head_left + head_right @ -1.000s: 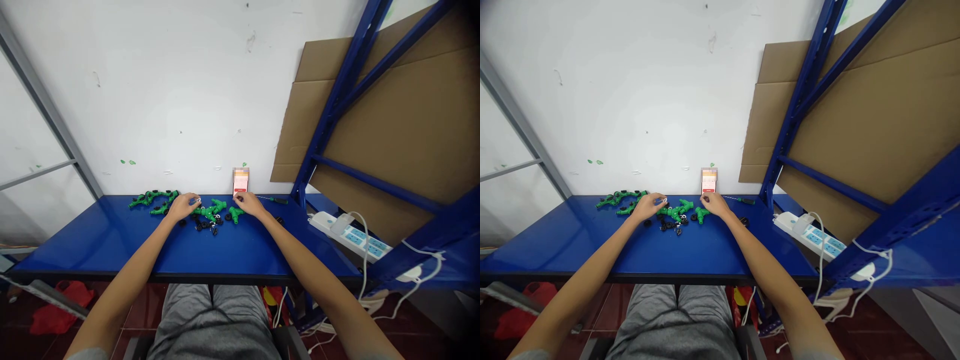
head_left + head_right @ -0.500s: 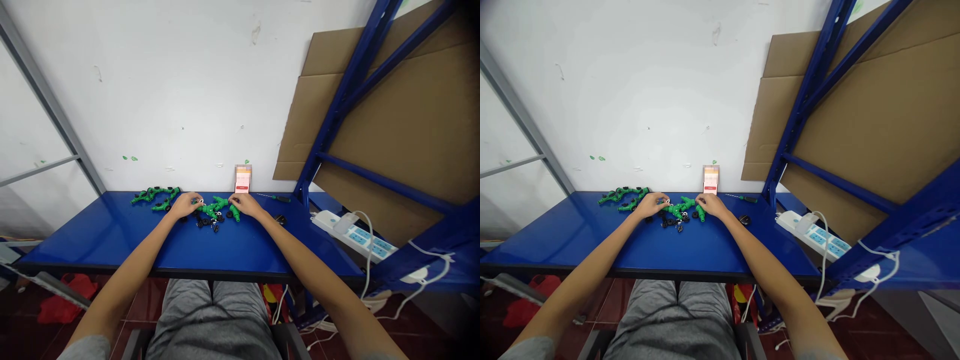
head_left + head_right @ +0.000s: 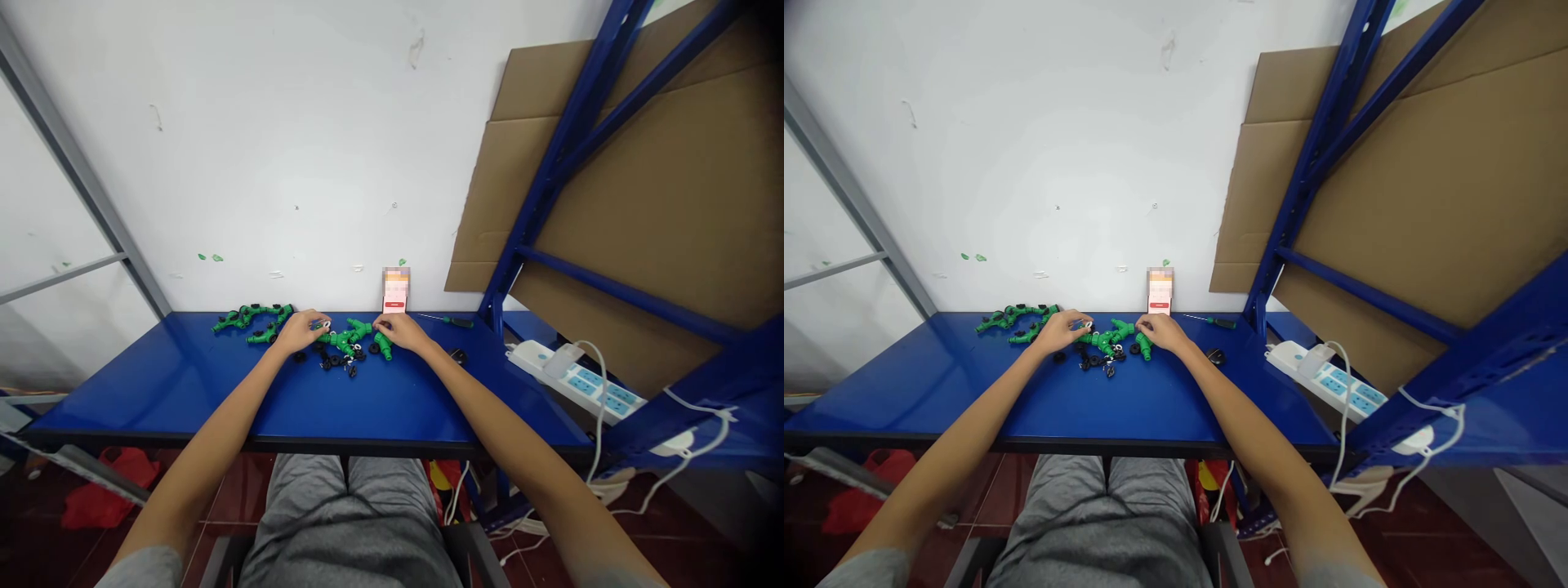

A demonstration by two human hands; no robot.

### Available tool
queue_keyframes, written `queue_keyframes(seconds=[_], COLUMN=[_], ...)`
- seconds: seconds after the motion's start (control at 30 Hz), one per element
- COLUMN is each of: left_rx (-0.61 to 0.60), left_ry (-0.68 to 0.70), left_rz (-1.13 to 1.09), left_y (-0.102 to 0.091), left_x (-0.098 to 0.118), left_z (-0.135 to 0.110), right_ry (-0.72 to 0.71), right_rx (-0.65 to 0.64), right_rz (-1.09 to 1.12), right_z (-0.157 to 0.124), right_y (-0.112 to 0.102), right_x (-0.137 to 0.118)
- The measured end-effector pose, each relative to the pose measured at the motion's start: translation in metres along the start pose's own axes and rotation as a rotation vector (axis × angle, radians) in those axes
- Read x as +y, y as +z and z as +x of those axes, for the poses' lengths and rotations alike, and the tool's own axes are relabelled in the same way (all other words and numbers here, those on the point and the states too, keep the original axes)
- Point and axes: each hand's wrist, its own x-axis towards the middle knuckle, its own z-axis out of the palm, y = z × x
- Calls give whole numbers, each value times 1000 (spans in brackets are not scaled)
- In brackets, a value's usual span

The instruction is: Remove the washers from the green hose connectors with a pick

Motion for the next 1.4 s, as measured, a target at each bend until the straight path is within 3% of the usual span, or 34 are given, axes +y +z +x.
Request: queue_keyframes(seconds=[0.27, 0.57, 1.1, 1.4], left_rx=[20, 13, -88, -43], left_ry=[-16, -9, 54, 19], left_rz=[-24, -33, -157, -31], left_y=[-1, -1, -9, -17], left_x=[-1, 3, 18, 26], left_z=[0, 0, -4, -4], right_ry=[56, 12, 4, 20], right_rx=[-9, -174, -106, -115], right_rz=[-16, -17, -80, -85], right_z=[-2, -5, -3, -3], right_y=[-13, -17, -8, -8], right_x=[6, -3, -4, -7])
